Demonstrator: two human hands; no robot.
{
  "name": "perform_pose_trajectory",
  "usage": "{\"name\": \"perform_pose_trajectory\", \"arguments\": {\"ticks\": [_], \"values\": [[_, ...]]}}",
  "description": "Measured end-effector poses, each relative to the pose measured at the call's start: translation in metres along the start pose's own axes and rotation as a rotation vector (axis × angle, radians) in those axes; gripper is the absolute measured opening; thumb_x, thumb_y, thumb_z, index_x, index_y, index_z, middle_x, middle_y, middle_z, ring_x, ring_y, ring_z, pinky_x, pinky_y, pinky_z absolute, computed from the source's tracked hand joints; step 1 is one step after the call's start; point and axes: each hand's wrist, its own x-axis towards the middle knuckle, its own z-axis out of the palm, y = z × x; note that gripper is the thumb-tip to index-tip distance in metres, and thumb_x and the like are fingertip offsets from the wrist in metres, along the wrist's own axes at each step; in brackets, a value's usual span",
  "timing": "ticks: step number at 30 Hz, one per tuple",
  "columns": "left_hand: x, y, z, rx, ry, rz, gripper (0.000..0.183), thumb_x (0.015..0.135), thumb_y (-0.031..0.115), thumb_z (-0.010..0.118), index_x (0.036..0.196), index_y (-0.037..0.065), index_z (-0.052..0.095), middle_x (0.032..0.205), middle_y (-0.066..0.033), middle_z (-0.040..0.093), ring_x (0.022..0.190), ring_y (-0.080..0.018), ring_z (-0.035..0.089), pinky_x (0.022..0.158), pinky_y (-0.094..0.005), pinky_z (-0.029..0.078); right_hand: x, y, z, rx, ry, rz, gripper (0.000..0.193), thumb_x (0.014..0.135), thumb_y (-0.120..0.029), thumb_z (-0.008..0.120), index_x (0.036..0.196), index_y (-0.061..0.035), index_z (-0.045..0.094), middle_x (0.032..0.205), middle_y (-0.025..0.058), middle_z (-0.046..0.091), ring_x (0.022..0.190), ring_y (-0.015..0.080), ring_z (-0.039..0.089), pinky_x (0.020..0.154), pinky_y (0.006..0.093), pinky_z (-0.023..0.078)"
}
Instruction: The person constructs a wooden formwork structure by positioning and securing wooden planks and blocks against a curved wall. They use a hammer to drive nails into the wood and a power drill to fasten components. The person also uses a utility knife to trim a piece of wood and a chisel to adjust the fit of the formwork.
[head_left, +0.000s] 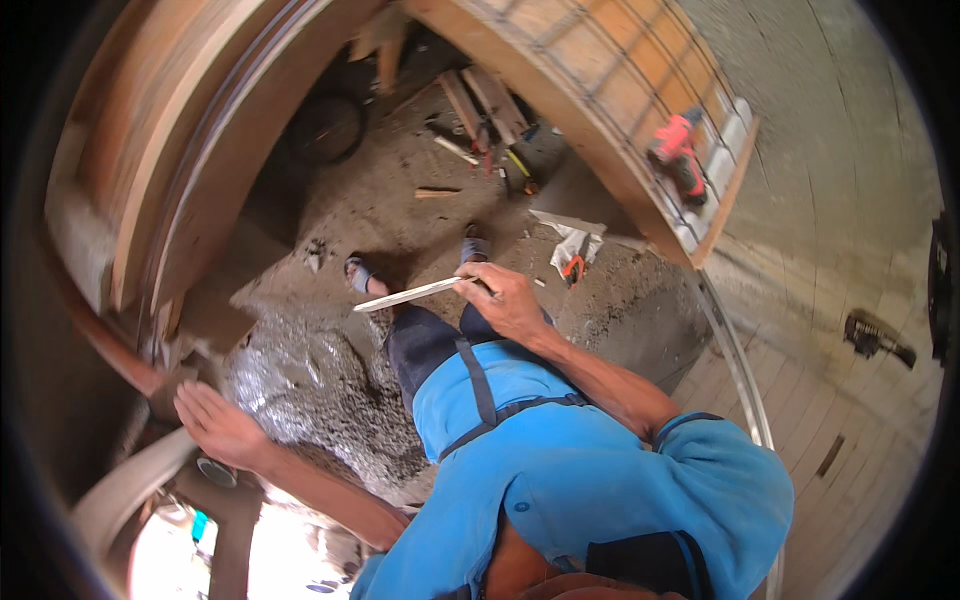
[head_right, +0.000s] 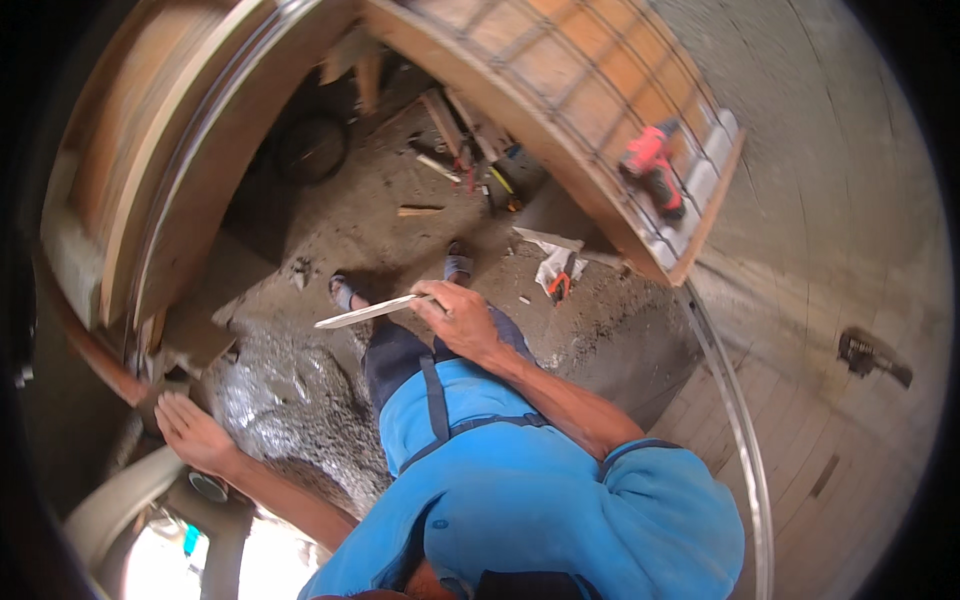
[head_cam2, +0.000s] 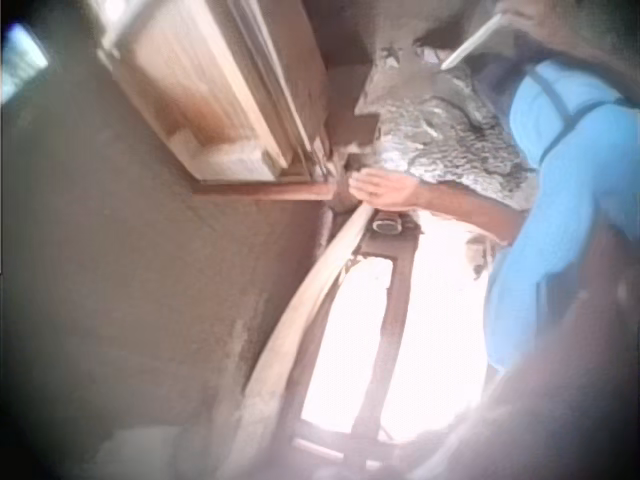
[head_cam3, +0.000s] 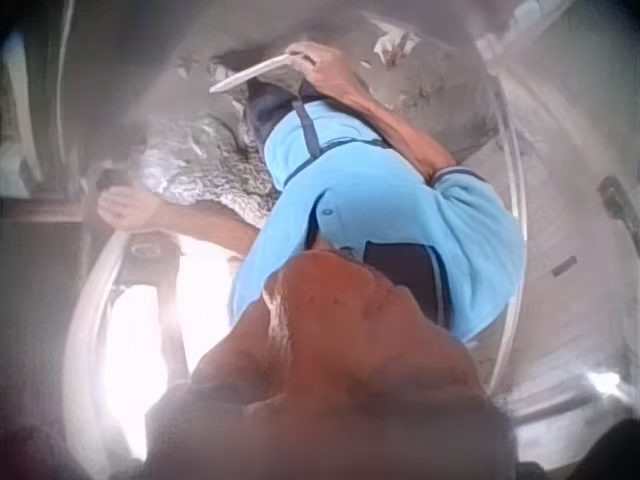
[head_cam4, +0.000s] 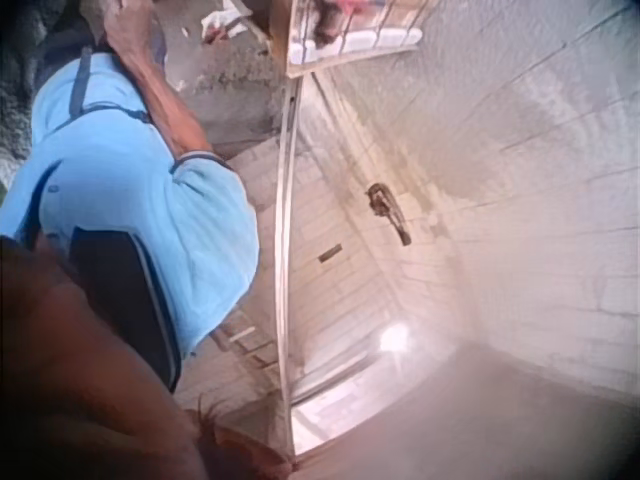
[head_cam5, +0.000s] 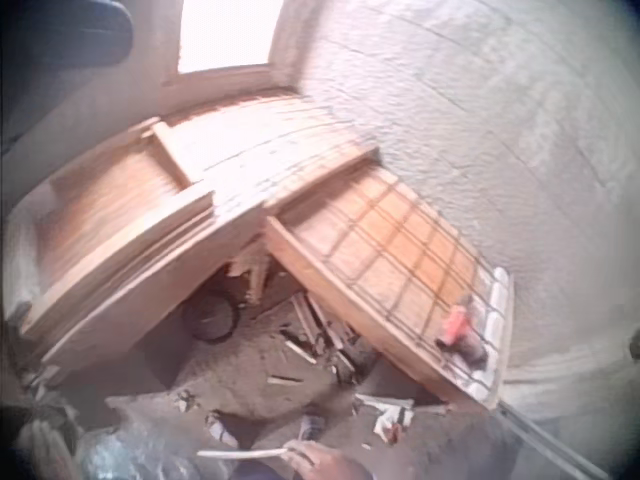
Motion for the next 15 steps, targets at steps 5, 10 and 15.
{"name": "perform_pose_trajectory", "arguments": {"ticks": [5, 10, 15], "values": [[-0.172, -0.099, 0.052, 0.148, -0.329, -0.418, 0.061, 0.107, 0.04, 0.049, 0.155, 0.007, 0.029, 0.157, -0.0212, 0.035, 0.145, -0.0353, 0.038, 0.12, -0.0499, 0.034, -0.003, 0.011, -0.083, 0.178, -0.03, 0.213, 0.023, 0.095, -0.022, 0.071, 0.108, -0.0032, 0.069, 0.093, 0.0128, 0.073, 0.08, 0.0211, 0.071, 0.069, 0.0345, 0.053], [-0.317, -0.156, 0.139, 0.223, -0.568, -0.71, 0.078, 0.099, 0.048, 0.063, 0.156, 0.021, 0.017, 0.154, -0.0173, 0.038, 0.132, -0.0349, 0.053, 0.1, -0.0531, 0.05, -0.019, 0.039, -0.122, 0.216, 0.064, -0.049, 0.023, 0.096, -0.022, 0.07, 0.109, -0.0043, 0.069, 0.091, 0.0123, 0.073, 0.073, 0.0247, 0.071, 0.065, 0.0356, 0.053], [-0.334, -0.168, 0.15, 0.377, -0.544, -0.723, 0.078, 0.098, 0.051, 0.063, 0.152, 0.016, 0.019, 0.146, -0.0165, 0.044, 0.124, -0.036, 0.058, 0.096, -0.0541, 0.053, -0.034, 0.067, -0.135, 0.228, -0.021, -0.02, 0.027, 0.099, -0.025, 0.066, 0.116, -0.0049, 0.069, 0.095, 0.0134, 0.072, 0.083, 0.026, 0.071, 0.072, 0.0363, 0.054]]}}
